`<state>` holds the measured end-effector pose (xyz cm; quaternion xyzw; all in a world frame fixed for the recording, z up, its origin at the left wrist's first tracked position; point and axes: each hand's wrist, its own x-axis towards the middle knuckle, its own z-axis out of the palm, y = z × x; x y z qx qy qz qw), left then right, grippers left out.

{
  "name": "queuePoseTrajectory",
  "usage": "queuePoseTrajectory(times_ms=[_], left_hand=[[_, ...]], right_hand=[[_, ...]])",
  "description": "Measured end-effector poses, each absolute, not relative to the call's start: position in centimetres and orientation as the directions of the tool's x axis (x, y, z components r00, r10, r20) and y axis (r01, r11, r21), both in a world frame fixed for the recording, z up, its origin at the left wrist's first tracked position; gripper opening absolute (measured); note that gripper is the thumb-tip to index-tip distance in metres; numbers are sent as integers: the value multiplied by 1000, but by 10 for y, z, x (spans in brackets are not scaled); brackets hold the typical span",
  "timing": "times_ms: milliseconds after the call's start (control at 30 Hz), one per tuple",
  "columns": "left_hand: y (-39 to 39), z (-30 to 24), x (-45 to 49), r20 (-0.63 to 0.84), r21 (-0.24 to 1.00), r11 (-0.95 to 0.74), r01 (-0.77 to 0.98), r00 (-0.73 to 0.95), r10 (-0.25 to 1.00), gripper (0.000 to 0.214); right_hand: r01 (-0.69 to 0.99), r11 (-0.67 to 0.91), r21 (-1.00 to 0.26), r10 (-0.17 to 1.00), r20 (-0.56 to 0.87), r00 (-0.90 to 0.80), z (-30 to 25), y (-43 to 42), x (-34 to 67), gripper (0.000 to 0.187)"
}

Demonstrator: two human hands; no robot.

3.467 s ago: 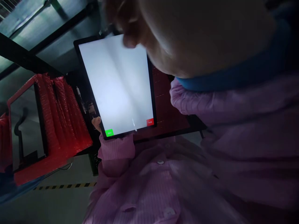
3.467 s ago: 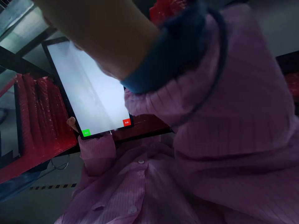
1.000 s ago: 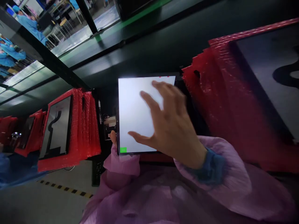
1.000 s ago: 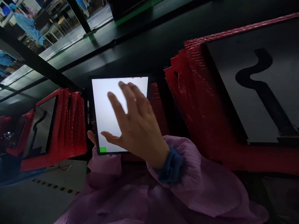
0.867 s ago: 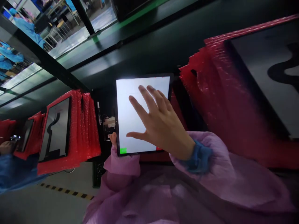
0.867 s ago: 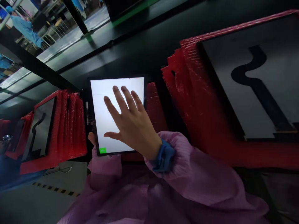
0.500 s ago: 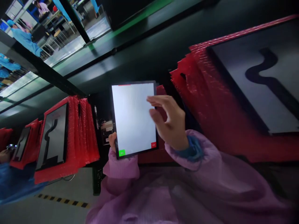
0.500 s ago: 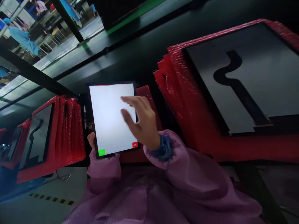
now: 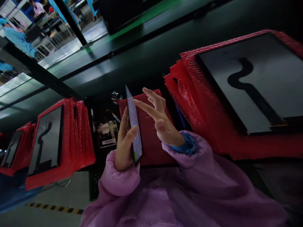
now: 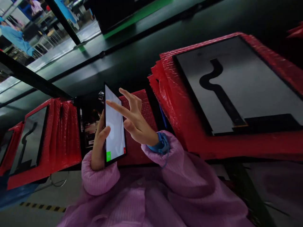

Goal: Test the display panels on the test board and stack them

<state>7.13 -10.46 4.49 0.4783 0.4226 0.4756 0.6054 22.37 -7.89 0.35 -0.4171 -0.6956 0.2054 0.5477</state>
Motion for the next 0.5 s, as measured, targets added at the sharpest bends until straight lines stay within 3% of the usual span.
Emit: queuePoseTrajectory(times_ms=[167, 300, 400, 500], left_hand=[[-110, 31, 83, -10, 987, 51, -155, 256, 967, 64], [-120, 26, 63, 262, 963, -251, -102, 115, 958, 47], [-125, 16, 29, 462, 827, -399, 396, -73, 884, 26], [-128, -5, -5, 522, 435, -249, 865, -17, 852, 18]], right_hand=[[402, 598, -694, 779, 620, -88, 4, -79, 230, 71], [441, 580, -685, 790, 606, -96, 6, -81, 231, 71], [447, 545, -709, 813, 578, -74, 6, -84, 230, 73], [437, 482, -760, 854, 518, -41, 7, -88, 229, 78]])
